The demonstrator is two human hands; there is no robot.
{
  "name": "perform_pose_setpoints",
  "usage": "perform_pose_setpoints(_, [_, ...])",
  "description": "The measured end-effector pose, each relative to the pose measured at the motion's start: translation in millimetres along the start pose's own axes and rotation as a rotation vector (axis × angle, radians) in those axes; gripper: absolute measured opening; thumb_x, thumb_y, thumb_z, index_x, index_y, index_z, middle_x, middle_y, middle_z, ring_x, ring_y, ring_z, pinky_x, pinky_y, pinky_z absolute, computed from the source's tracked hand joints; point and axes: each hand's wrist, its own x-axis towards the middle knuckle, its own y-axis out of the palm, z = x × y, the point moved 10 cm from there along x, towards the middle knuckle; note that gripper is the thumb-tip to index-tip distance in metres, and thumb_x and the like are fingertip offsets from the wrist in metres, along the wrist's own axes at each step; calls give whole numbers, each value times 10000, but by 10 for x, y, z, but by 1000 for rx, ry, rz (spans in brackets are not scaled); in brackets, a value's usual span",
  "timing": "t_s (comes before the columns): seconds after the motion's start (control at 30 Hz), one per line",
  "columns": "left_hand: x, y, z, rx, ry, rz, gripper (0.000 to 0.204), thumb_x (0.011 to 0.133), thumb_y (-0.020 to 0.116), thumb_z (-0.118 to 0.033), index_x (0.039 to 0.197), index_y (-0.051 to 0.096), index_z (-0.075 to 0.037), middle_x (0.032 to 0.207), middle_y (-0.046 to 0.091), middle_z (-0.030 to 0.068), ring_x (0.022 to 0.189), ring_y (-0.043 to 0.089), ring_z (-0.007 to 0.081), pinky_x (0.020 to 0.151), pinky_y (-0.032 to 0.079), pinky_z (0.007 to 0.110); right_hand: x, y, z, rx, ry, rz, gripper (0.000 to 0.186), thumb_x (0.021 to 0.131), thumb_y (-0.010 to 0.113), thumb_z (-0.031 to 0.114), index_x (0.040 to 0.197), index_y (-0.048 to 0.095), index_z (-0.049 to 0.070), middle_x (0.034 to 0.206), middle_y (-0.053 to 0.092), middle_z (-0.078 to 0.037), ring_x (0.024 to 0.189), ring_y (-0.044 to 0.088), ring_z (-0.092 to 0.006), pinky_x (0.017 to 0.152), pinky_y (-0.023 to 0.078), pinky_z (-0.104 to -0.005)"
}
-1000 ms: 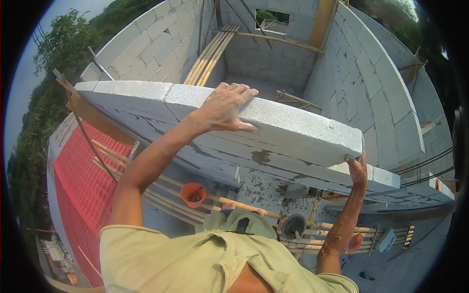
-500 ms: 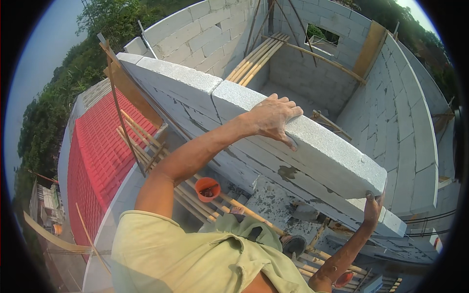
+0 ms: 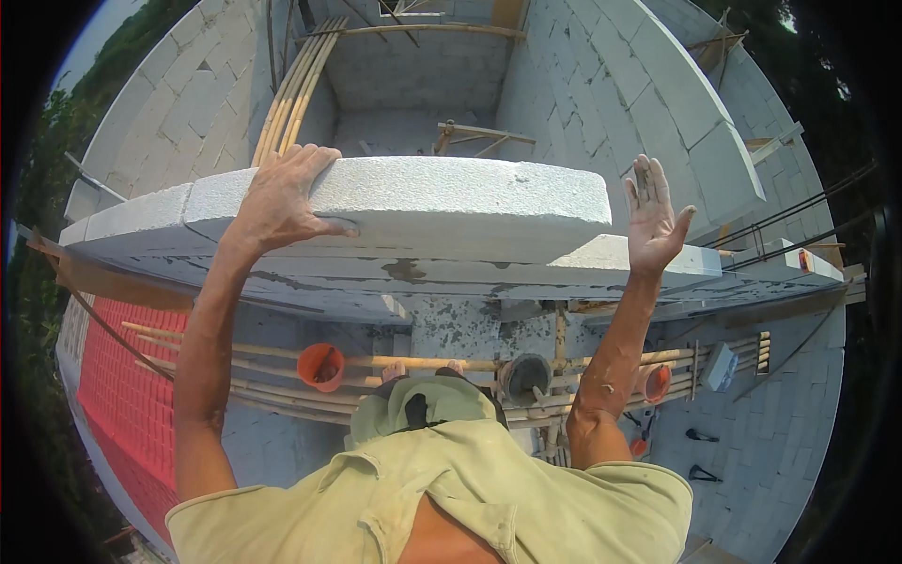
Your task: The person applies mortar onto a wall using a trowel, positions concrete blocks onto the mortar by hand, and measures the wall with a tape measure.
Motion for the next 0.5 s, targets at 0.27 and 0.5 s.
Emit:
perform_pose_setpoints(0.27, [30,56,-3,-2,-43,38,1013,559,929,-632,1356,618,-89,1186,667,97,1202,603,277,1100,461,446,-58,844,-964,434,345,199,1085,1007,185,796,1559,354,-122,1587,403,-331,1530,332,-415,1274,222,-490])
perform_pose_setpoints(0.5, [-11,90,51,11,-88,97,1008,569,909,-642,1359,594,-102,1319,641,126,1262,562,307,1093,418,435,233,401,-369,-10,112,206,1136,966,167,844,1575,341,-99,1562,440,-334,1539,342,-378,1277,245,-482])
